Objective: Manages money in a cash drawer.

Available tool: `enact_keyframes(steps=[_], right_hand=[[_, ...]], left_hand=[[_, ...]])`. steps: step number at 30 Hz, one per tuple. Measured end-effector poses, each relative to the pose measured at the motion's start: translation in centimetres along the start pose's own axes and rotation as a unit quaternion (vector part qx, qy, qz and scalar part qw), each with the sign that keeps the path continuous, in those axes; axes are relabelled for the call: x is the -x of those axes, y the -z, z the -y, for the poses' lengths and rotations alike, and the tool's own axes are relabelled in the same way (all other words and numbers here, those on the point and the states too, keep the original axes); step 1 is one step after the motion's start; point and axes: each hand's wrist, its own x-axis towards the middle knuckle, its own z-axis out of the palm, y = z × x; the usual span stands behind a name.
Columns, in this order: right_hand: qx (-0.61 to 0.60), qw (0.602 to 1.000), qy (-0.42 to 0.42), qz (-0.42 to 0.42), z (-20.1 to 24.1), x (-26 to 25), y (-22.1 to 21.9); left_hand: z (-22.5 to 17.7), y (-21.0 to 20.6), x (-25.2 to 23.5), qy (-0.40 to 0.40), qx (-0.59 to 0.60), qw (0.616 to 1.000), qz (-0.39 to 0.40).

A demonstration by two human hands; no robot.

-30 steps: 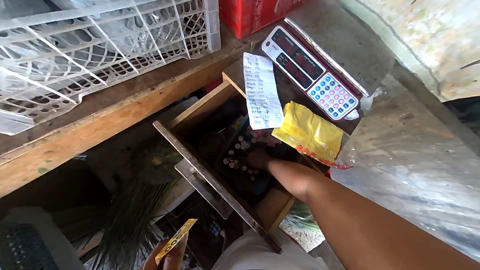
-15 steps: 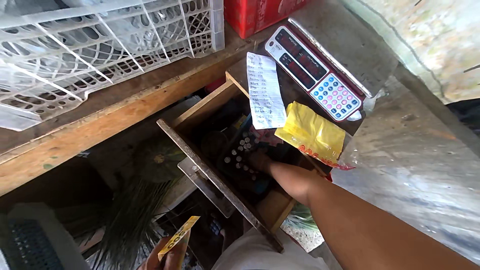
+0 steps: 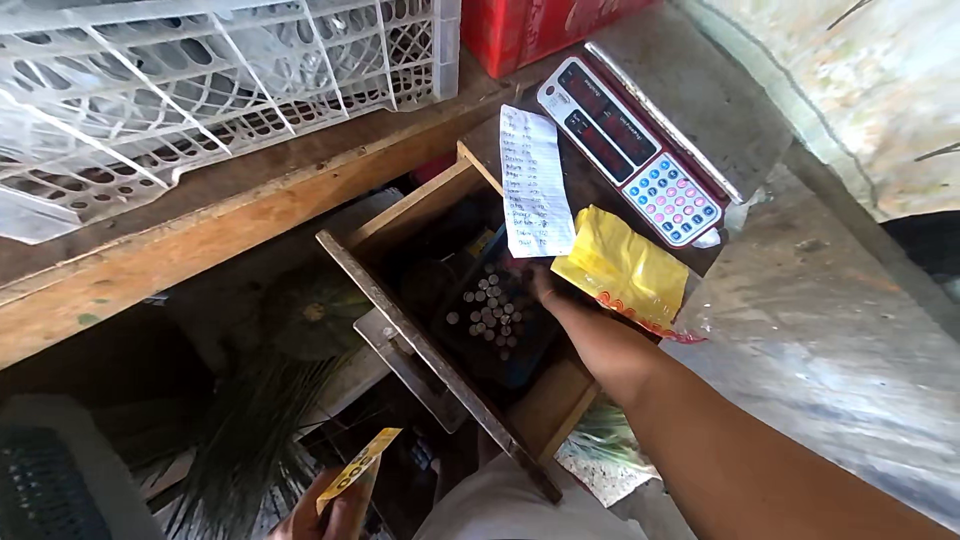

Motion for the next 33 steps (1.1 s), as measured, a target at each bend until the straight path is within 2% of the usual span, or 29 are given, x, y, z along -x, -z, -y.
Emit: enact_keyframes(steps=[3, 6, 8, 10, 12, 15, 17, 18, 19, 20, 22, 24, 26, 28, 30, 33], right_hand=[[-0.087, 0.996, -0.017, -0.026, 0.0, -0.6, -0.6], [-0.035, 0.991, -0.09, 0.097, 2.8, 0.7, 2.4], [-0.012, 0.999, 0.0, 0.053, -0.8, -0.4, 0.8], [0.057, 0.994, 0.03, 0.087, -2.0, -1.1, 0.5], [0.071, 0.993, 0.055, 0.073, -2.6, -2.3, -0.4], [-0.055, 0.994, 0.09, 0.01, -3.1, -3.2, -1.2], [-0.099, 0.992, 0.081, -0.015, -1.5, -1.0, 0.2], [-0.094, 0.994, 0.047, -0.013, 0.4, 1.2, 1.6], [-0.079, 0.994, -0.049, 0.05, 4.0, 3.7, 4.3], [-0.084, 0.989, -0.105, 0.063, 6.4, 5.6, 5.8], [-0.089, 0.986, -0.134, 0.048, 8.3, 7.7, 6.6], [-0.09, 0.988, -0.116, 0.047, 8.5, 8.1, 6.5], [-0.154, 0.986, -0.049, 0.04, 7.2, 6.9, 5.5], [-0.211, 0.976, 0.035, 0.026, 2.5, 2.3, 2.8], [-0.199, 0.979, 0.022, 0.024, 0.0, 0.0, 1.5], [-0.211, 0.977, 0.007, 0.015, -0.4, 0.7, 0.9]], left_hand=[[-0.4, 0.1, 0.0, -0.011, -0.003, 1.0, -0.003], [-0.3, 0.4, 0.0, 0.002, 0.004, 1.0, 0.0], [0.2, 0.4, 0.0, 0.002, 0.003, 1.0, -0.002], [0.5, 0.3, 0.1, -0.001, -0.002, 1.0, 0.003], [0.5, 0.2, 0.1, -0.005, -0.005, 1.0, 0.005], [0.2, 0.4, 0.2, -0.006, -0.006, 1.0, 0.002], [0.1, 0.5, 0.3, -0.007, -0.003, 1.0, -0.003], [0.2, 0.5, 0.3, -0.005, 0.001, 1.0, -0.002], [0.3, 0.6, 0.3, -0.003, 0.006, 1.0, 0.001], [0.4, 0.6, 0.4, -0.001, 0.009, 1.0, 0.004], [0.4, 0.7, 0.5, 0.001, 0.009, 1.0, 0.006], [0.3, 0.7, 0.6, 0.002, 0.003, 1.0, 0.005], [0.3, 0.7, 0.7, 0.007, -0.002, 1.0, 0.007], [0.5, 0.5, 0.7, 0.004, -0.001, 1.0, 0.007], [0.5, 0.4, 0.7, -0.003, 0.002, 1.0, 0.007], [0.3, 0.4, 0.6, -0.007, 0.002, 1.0, 0.008]])
